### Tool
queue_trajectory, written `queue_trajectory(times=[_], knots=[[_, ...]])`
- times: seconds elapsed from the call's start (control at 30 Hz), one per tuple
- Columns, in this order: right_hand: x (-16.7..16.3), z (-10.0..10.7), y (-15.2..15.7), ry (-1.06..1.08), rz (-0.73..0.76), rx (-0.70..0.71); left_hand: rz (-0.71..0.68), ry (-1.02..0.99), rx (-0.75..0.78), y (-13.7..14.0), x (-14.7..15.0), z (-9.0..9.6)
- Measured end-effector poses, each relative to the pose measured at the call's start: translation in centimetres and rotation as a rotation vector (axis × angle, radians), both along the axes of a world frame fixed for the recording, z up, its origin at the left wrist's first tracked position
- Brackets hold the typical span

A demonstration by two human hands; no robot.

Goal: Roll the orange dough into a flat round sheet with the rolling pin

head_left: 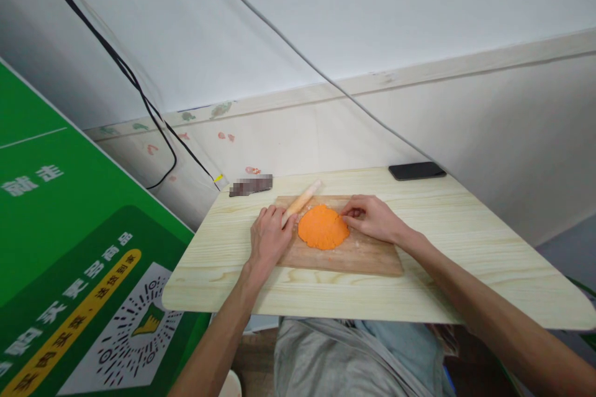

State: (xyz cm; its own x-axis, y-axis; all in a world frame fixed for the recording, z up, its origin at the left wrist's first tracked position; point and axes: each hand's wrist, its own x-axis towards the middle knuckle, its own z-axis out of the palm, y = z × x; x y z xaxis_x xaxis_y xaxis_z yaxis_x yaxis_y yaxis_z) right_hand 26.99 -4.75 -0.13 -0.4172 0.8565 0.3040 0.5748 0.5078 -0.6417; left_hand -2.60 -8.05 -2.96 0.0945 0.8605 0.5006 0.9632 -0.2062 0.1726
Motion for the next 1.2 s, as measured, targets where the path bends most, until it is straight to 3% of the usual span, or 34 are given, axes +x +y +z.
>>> queue_trajectory(times=[0.17, 0.37, 0.57, 0.7, 1.0, 1.2], knots=[[0.0, 0.0, 0.0, -0.009, 0.011, 0.002, -0.060, 0.085, -0.136, 0.5, -0.4, 1.6], [-0.1, -0.4, 0.0, 0.061, 0.054, -0.027, -0.458, -0.015, -0.287, 4.6, 1.2, 3.7], [-0.4, -0.7, -0.2, 0.260, 0.100, -0.163, -0.632, -0.058, -0.301, 6.7, 3.8, 3.2], [-0.6, -0.6, -0.2, 0.303, 0.122, -0.203, -0.647, -0.046, -0.315, 6.6, 3.9, 2.9], [-0.9, -0.8, 0.2, 0.277, 0.067, -0.139, -0.620, -0.091, -0.315, 6.6, 4.0, 2.6], [-1.0, -0.7, 0.3, 0.301, 0.079, -0.201, -0.624, -0.115, -0.305, 6.7, 4.0, 2.4]])
